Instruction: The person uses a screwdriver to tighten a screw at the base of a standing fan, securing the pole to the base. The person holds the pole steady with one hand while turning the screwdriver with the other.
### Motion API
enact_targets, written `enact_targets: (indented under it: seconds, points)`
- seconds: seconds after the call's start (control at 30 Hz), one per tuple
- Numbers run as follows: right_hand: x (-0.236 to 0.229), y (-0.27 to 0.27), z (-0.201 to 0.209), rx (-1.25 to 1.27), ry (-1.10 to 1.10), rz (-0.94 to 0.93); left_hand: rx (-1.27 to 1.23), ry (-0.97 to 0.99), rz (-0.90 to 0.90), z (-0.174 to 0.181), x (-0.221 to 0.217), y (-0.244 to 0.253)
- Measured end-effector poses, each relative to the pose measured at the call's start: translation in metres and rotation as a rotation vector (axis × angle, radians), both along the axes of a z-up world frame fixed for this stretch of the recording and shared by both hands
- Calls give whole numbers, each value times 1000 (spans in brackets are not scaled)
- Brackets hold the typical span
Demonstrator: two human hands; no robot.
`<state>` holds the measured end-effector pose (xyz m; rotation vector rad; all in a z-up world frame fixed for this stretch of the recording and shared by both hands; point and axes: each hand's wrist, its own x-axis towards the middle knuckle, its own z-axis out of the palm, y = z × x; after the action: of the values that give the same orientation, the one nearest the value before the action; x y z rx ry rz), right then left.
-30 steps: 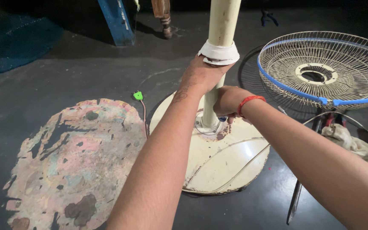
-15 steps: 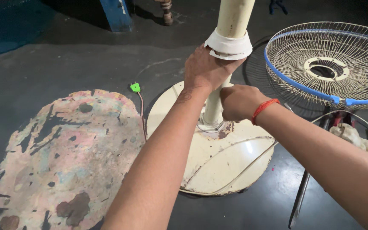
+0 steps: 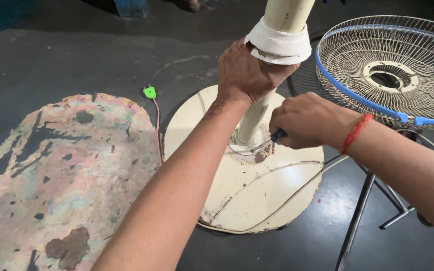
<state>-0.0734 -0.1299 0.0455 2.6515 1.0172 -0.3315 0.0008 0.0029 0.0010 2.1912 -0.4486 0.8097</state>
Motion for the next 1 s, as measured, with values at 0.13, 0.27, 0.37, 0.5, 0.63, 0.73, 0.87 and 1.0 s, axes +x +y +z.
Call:
enact_targets:
  seconds: [0.13,0.27,0.37,0.5,0.63,0.73,0.87,1.0]
  points:
    - [-10,14,0,-146,-21,17,-23,-12,-15,-4,1,1]
    - [-13,26,-1,-260,-91,132,-64,8,-41,1,-1,2]
    - [-14,24,1,-90,-114,84,-72,125,-78,5,-6,5]
    - [-11,16,9,-92,-62,-18,12,190,2,14,-14,6]
    - [-12,7,12,-111,-12,-207,-11,344,34,28,-25,8]
    - [-19,5,3,-63,-49,-248,-42,481,32,38,-38,10]
    - [-17,6,-9,106,-18,-415,-53,606,30,52,-48,11]
    - [-8,4,-7,322,142,-619,-63,628,54,57,-51,9]
